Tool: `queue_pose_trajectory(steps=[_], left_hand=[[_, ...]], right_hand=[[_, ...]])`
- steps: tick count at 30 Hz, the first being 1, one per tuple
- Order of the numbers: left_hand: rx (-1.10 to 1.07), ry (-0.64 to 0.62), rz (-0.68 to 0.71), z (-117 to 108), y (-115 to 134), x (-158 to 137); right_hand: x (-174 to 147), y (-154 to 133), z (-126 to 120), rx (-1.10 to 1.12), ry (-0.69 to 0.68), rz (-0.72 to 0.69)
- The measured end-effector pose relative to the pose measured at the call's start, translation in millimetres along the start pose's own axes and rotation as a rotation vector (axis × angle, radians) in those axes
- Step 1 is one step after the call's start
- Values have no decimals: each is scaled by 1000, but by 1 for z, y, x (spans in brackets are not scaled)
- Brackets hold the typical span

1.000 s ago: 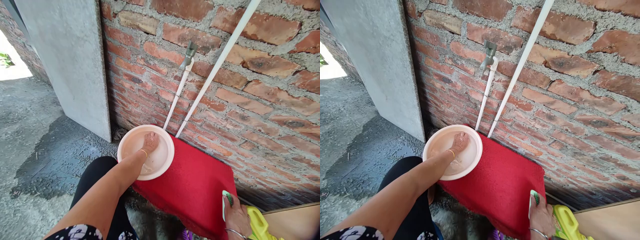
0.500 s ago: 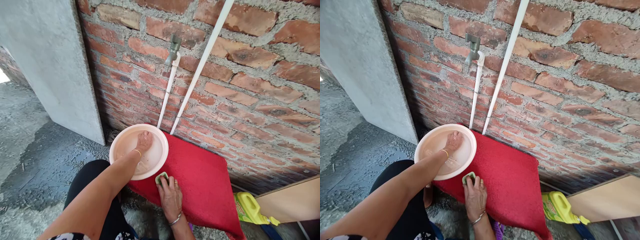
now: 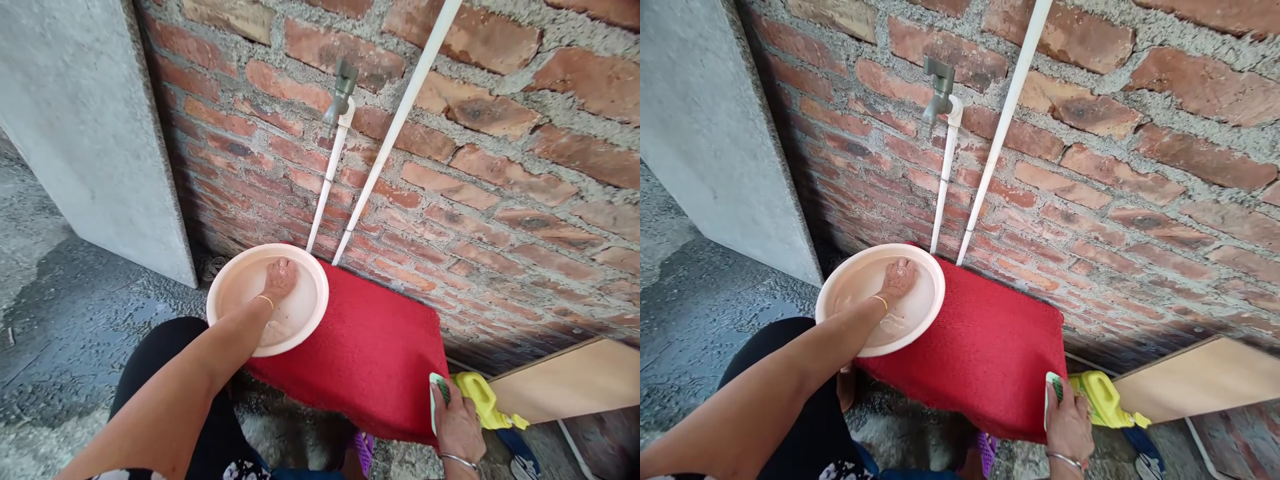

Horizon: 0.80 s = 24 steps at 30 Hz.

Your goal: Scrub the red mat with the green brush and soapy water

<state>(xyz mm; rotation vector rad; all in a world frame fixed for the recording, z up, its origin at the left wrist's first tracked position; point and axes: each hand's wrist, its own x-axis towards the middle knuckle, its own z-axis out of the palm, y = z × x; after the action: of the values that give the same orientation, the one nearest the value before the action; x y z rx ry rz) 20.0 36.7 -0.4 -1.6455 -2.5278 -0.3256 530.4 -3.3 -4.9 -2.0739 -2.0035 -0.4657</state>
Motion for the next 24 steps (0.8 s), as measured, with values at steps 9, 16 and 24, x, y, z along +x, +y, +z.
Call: queue_pose_trajectory(steps=[9,16,24], left_hand=[[10,24,2,0,-2,1],[-14,42,5,3,-2,2],[-31,3,-14,-3,3,0]], right_hand=[[-28,-33,-2,37,-1,-239],[-11,23,-5,15,-102,301],[-10,-68,-25,243,56,-160]])
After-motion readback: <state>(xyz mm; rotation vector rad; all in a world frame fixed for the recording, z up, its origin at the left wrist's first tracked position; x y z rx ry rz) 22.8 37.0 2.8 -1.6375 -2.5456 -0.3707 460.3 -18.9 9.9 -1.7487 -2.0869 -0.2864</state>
